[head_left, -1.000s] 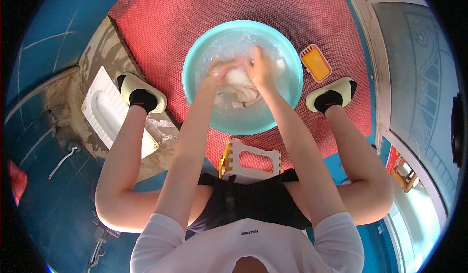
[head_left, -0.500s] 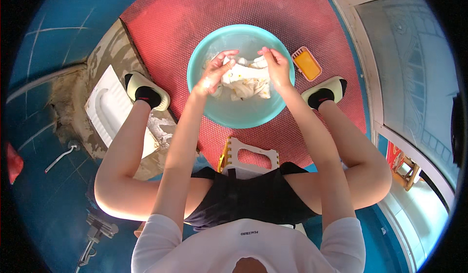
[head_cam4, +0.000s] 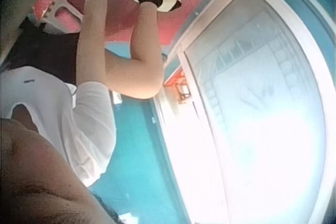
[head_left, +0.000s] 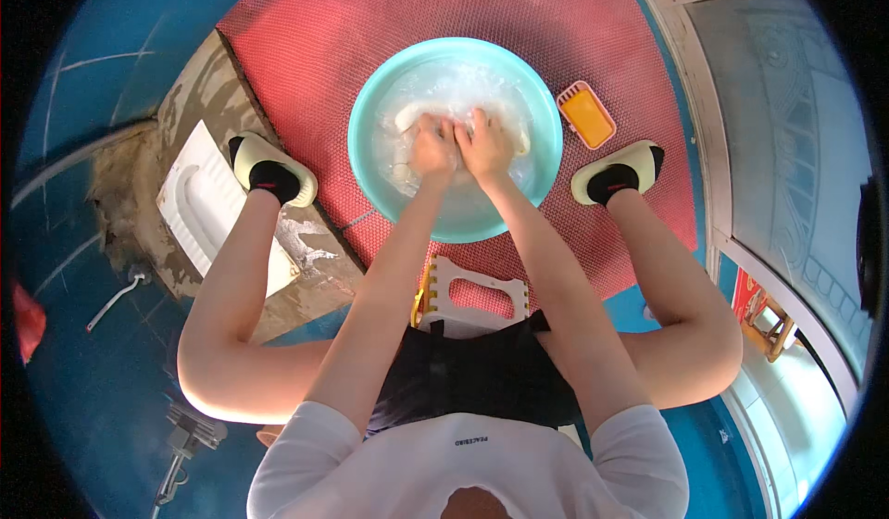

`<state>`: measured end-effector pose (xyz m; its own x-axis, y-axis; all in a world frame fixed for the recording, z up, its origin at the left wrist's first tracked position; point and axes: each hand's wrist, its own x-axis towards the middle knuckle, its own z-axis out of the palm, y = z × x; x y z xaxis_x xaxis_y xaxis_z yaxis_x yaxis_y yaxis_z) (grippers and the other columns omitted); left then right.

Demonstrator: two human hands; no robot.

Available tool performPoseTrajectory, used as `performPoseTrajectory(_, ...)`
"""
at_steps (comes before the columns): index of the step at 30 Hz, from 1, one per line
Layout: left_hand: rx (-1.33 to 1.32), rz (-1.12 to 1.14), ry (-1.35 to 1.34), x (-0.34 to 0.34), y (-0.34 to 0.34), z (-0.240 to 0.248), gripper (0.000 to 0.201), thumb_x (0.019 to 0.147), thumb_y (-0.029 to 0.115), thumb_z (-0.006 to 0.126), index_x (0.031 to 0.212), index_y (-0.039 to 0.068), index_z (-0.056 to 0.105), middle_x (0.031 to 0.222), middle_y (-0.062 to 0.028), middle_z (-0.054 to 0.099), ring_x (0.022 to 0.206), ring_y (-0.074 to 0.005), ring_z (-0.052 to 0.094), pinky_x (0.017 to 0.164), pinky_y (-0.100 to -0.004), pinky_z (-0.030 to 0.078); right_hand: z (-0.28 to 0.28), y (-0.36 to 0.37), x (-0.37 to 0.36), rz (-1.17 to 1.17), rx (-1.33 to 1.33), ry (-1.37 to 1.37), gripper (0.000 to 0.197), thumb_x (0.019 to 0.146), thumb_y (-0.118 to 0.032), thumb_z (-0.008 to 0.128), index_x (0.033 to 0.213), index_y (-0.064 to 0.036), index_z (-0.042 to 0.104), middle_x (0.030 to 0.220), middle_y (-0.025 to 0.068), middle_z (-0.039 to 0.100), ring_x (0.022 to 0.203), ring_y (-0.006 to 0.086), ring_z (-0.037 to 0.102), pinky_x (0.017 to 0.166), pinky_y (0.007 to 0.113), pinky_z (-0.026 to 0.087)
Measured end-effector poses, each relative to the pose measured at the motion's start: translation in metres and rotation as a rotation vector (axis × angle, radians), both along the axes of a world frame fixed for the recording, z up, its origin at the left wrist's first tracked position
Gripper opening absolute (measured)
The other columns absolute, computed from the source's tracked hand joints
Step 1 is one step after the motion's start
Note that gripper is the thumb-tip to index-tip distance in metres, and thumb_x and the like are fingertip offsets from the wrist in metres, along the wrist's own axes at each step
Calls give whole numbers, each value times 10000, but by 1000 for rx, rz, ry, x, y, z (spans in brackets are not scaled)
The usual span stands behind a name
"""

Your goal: The person washes a garment by rinsing and scrubbing it in a basin of water, rubbing a bar of soap onto the fabric, and scrubbing the garment with both hands in the basin.

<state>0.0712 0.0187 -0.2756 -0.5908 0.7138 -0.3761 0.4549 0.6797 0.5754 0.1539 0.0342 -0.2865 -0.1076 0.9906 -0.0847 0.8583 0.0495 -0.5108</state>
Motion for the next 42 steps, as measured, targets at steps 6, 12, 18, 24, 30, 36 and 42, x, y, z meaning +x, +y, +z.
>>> performPoseTrajectory(6, -274, -172, 252, -44, -38, -42, 439, 771, 360, 479, 1111, 83, 447, 949, -170, 546, 904, -317, 518, 769, -422, 393, -55, -31, -46, 88, -635, 64, 428, 713, -252, 527, 1117, -123, 466, 1014, 159, 521, 904, 328, 515, 760, 456, 402)
performPoseTrajectory(12, -437, -551, 217, 5, -52, -226, 615, 816, 339, 420, 1319, 128, 137, 1312, -153, 230, 1192, -315, 246, 974, -462, 179, -245, -66, 55, -27, -389, 72, 366, 782, -304, 453, 1056, -62, 475, 1085, 178, 464, 985, 297, 459, 834, 403, 359)
performPoseTrajectory(18, -622, -889, 497, -80, -57, -267, 651, 827, 329, 386, 1325, 117, 23, 1373, -118, 60, 1263, -255, 87, 1032, -373, 90, -125, -19, 0, 158, -245, -112, 315, 797, -263, 436, 1019, -51, 507, 1007, 160, 517, 925, 287, 499, 799, 403, 385)
performPoseTrajectory(24, -321, -549, 3, 13, 9, -74, 398, 806, 293, 459, 1130, 62, 449, 1131, -137, 391, 1026, -256, 400, 856, -361, 333, -43, 7, 44, 88, -159, -43, 274, 768, -291, 511, 914, -63, 554, 786, 135, 572, 725, 294, 552, 659, 378, 435)
performPoseTrajectory(30, 163, -178, -406, -60, 2, -1, 296, 802, 291, 511, 764, 12, 603, 652, -14, 551, 604, -87, 481, 534, -223, 376, 26, -1, 10, -176, -101, 468, 314, 744, -344, 563, 802, -36, 580, 656, 145, 580, 622, 272, 574, 583, 327, 439)
performPoseTrajectory(36, 236, -81, -623, -47, -5, 50, 349, 787, 284, 518, 616, -19, 548, 502, -50, 473, 494, -90, 414, 476, -270, 351, 56, 0, 32, -118, -236, 692, 367, 774, -380, 524, 750, -18, 584, 637, 128, 580, 600, 223, 572, 564, 293, 421)
performPoseTrajectory(42, 187, -89, -373, -37, -20, 67, 359, 789, 309, 500, 648, -12, 575, 526, -64, 498, 528, -115, 460, 511, -281, 380, 73, -20, 34, -38, -366, 424, 379, 761, -401, 526, 837, -31, 567, 722, 104, 593, 667, 255, 569, 614, 327, 431)
